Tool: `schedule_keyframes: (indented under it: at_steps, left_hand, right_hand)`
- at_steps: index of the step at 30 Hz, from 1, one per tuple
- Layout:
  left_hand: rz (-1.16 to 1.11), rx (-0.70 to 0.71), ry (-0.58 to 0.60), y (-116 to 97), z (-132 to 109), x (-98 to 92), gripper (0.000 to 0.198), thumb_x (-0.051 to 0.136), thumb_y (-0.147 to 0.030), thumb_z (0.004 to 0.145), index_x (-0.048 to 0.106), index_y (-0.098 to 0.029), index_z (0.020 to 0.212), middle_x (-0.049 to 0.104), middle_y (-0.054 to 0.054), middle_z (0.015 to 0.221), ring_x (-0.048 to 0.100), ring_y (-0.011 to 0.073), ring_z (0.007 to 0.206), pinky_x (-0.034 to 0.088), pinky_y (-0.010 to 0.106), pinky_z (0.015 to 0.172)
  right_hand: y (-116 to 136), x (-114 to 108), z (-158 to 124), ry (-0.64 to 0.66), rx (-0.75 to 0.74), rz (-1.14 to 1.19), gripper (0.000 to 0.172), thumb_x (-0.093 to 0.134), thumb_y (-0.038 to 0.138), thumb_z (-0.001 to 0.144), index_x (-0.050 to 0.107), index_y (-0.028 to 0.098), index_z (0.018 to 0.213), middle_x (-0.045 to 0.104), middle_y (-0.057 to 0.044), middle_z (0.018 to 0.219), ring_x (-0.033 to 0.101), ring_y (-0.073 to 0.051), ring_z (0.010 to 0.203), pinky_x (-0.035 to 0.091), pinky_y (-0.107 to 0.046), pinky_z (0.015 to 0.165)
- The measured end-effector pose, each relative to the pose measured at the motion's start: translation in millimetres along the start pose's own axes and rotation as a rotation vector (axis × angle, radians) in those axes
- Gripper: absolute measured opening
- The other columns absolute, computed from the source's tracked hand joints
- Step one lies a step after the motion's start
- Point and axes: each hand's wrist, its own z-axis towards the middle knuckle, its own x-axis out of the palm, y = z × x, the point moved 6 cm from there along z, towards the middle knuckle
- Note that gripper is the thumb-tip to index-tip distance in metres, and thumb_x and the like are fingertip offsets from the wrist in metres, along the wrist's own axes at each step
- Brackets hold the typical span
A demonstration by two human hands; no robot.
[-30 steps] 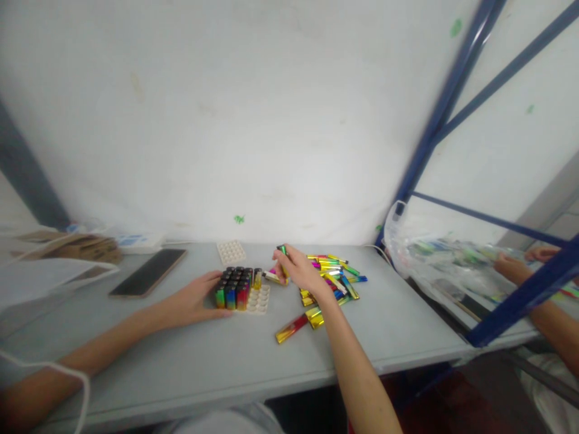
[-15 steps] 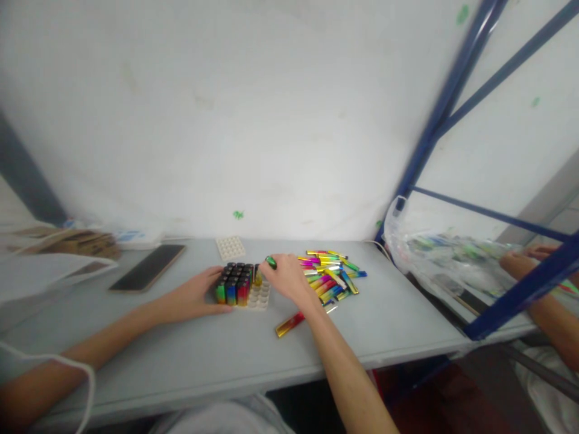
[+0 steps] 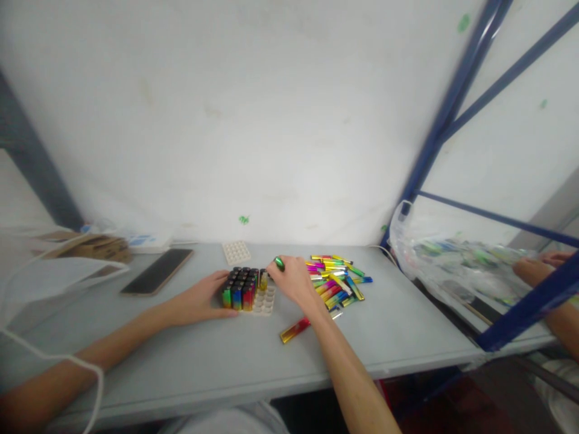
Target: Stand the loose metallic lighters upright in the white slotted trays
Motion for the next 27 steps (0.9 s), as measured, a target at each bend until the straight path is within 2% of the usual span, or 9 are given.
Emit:
schedule_keyframes:
  at_steps: [6,9,11,14,18,20,23,27]
  left_hand:
    - [0.02,-0.012,0.023,2.4,1.2,3.2,0.087,0.081,-0.07,0.073,0.061,-0.018,0.139,0.061,0.019,0.146,0.057,0.0391,0.137,0.044,0.052,0.121]
    - [0.025,-0.02,0.038,1.2,0.8,3.3,0.088,0.08,-0.07,0.074,0.06,-0.016,0.141,0.06,0.02,0.147,0.056,0.0394,0.138,0.043,0.051,0.122]
    - [0.022,-0.024,0.043,-0.3,0.5,3.0,0.088,0.08,-0.068,0.074,0.06,-0.013,0.141,0.06,0.021,0.148,0.056,0.0401,0.138,0.042,0.051,0.122]
    - [0.014,-0.016,0.036,-2.9,0.4,1.7,0.088,0.08,-0.066,0.075,0.061,-0.01,0.14,0.06,0.023,0.147,0.057,0.0415,0.136,0.042,0.052,0.122]
    - [0.012,0.005,0.034,-5.5,0.3,0.5,0.085,0.08,-0.067,0.076,0.061,-0.011,0.139,0.062,0.021,0.145,0.057,0.0405,0.135,0.043,0.052,0.121]
    - [0.014,0.025,0.028,-7.1,0.4,-0.5,0.084,0.08,-0.065,0.077,0.061,-0.011,0.138,0.062,0.021,0.144,0.058,0.0396,0.134,0.044,0.051,0.12]
    - [0.02,0.051,0.017,-10.1,1.1,-2.3,0.078,0.08,-0.064,0.078,0.063,-0.012,0.134,0.065,0.019,0.14,0.061,0.0383,0.131,0.046,0.049,0.117]
    - [0.039,0.027,0.043,-9.9,2.6,-1.6,0.077,0.079,-0.069,0.076,0.066,-0.015,0.13,0.067,0.016,0.136,0.061,0.0378,0.13,0.047,0.048,0.116]
  right_hand:
    - [-5.1,1.5,0.6,0.04,-0.049,-0.073,0.044,0.051,0.049,0.105,0.055,0.022,0.07,0.059,-0.002,0.064,0.048,-0.017,0.061,0.027,-0.031,0.064]
    - [-11.3,3.3,2.3,0.071,-0.103,-0.027,0.034,0.045,0.045,0.11,0.059,0.021,0.09,0.063,-0.002,0.076,0.056,-0.019,0.071,0.035,-0.029,0.069]
    - [-11.6,4.4,2.9,0.105,-0.192,-0.001,0.03,0.04,0.038,0.112,0.059,0.021,0.097,0.065,-0.005,0.089,0.06,-0.02,0.084,0.041,-0.029,0.077]
    - [-9.1,3.2,2.4,0.16,-0.287,-0.036,0.032,0.042,0.038,0.112,0.061,0.02,0.093,0.064,-0.007,0.095,0.058,-0.02,0.092,0.043,-0.03,0.085]
    - [-5.9,-0.8,0.4,0.308,-0.244,-0.048,0.041,0.048,0.042,0.11,0.06,0.019,0.078,0.063,-0.002,0.074,0.054,-0.016,0.069,0.041,-0.028,0.071]
    - [-4.4,0.1,-2.4,0.429,-0.209,0.03,0.041,0.05,0.042,0.109,0.062,0.018,0.078,0.069,-0.001,0.072,0.058,-0.015,0.066,0.042,-0.027,0.068]
    - [-2.7,4.3,-7.2,0.584,-0.179,0.163,0.034,0.055,0.039,0.106,0.068,0.017,0.084,0.079,-0.004,0.082,0.07,-0.018,0.073,0.047,-0.026,0.07]
    - [0.1,9.4,-8.6,0.611,-0.184,0.165,0.031,0.056,0.036,0.105,0.071,0.017,0.086,0.082,-0.006,0.089,0.075,-0.02,0.081,0.049,-0.027,0.074]
